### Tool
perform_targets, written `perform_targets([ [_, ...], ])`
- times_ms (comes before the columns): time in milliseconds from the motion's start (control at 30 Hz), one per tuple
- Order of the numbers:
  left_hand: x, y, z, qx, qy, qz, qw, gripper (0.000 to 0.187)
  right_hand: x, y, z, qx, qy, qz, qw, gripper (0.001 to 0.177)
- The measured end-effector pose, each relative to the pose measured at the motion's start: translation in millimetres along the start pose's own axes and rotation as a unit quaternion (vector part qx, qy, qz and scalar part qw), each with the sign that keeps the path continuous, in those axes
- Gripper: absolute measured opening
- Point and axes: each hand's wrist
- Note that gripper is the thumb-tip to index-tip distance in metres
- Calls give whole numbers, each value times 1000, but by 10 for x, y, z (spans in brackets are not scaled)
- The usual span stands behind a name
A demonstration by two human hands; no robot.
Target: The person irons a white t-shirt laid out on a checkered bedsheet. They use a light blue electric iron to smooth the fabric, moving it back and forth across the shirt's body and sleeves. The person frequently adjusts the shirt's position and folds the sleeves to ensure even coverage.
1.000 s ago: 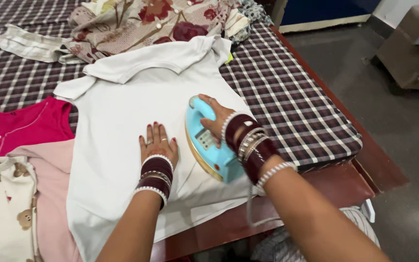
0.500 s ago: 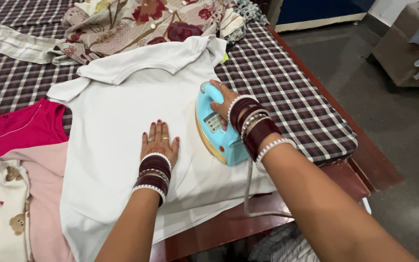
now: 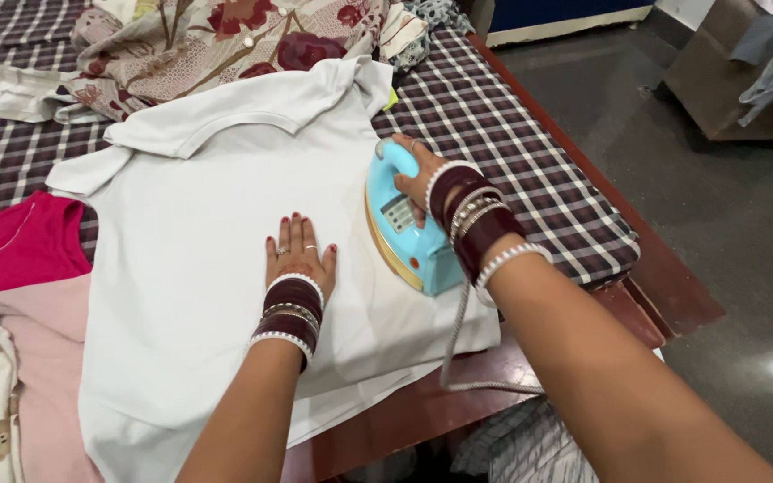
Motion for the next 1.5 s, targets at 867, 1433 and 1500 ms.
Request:
perform_targets([
  [867,33,109,-3,5,1,10,1000,80,186,319,-733,151,2,450,880,76],
  [1433,-850,-154,-26,78,-19,26,996,59,490,-1075,-1442,292,137,378,868,25],
  [1500,-1252,-169,47,91,31,-7,995,56,268,-1143,-1501,224,52,315,921,43],
])
Point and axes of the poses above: each hand's wrist, its own z-axis away from the middle knuckle, its own y-axis out of the back of the hand, x = y × z, and after that the axes turned 13 degrees about -y, right-handed
